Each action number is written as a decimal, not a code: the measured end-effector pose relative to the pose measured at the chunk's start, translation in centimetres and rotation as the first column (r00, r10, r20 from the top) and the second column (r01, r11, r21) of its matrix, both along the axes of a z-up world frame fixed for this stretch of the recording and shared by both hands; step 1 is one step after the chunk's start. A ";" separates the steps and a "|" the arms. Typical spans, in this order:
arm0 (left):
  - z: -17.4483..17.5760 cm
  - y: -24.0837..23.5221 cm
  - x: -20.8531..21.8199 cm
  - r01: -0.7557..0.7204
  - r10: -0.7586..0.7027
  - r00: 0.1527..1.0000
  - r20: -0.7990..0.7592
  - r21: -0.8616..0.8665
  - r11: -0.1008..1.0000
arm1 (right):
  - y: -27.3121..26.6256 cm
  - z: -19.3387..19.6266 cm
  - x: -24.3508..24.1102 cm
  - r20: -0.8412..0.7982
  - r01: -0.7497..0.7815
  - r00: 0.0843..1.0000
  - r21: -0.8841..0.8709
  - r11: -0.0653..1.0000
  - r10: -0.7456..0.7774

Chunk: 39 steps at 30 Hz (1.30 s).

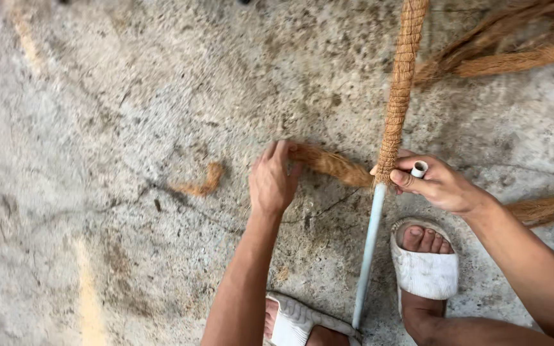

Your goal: The person wraps a thick, fibrous rope around a long metal pole using a small cylindrical tool to assist in tightening the coils. The person works on a single pole, methodically winding the rope from one end to the other while occasionally adjusting the rope and tool with both hands.

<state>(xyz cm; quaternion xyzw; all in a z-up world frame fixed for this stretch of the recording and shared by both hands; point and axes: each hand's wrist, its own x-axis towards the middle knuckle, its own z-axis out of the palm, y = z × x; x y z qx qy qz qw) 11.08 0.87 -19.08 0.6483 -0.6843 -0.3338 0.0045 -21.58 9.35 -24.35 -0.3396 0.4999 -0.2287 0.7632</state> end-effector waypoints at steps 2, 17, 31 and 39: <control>0.3 0.9 0.4 -0.067 0.068 0.996 -0.050 0.034 0.997 | -0.7 0.7 1.5 -0.010 0.001 1.000 0.032 0.999 -0.001; -0.3 6.7 -3.5 -0.351 0.405 0.784 -0.471 0.202 0.914 | -4.7 4.5 5.5 -0.229 -0.205 0.961 -0.210 0.956 0.156; -0.4 6.4 -1.6 -0.560 0.661 0.527 -0.534 0.367 0.743 | -3.4 1.8 3.0 -0.075 -0.090 0.994 -0.238 0.967 0.074; -2.6 5.0 2.6 -0.808 0.850 0.174 -0.497 0.421 0.412 | -2.0 0.5 -0.5 0.031 0.046 0.999 -0.150 0.988 -0.041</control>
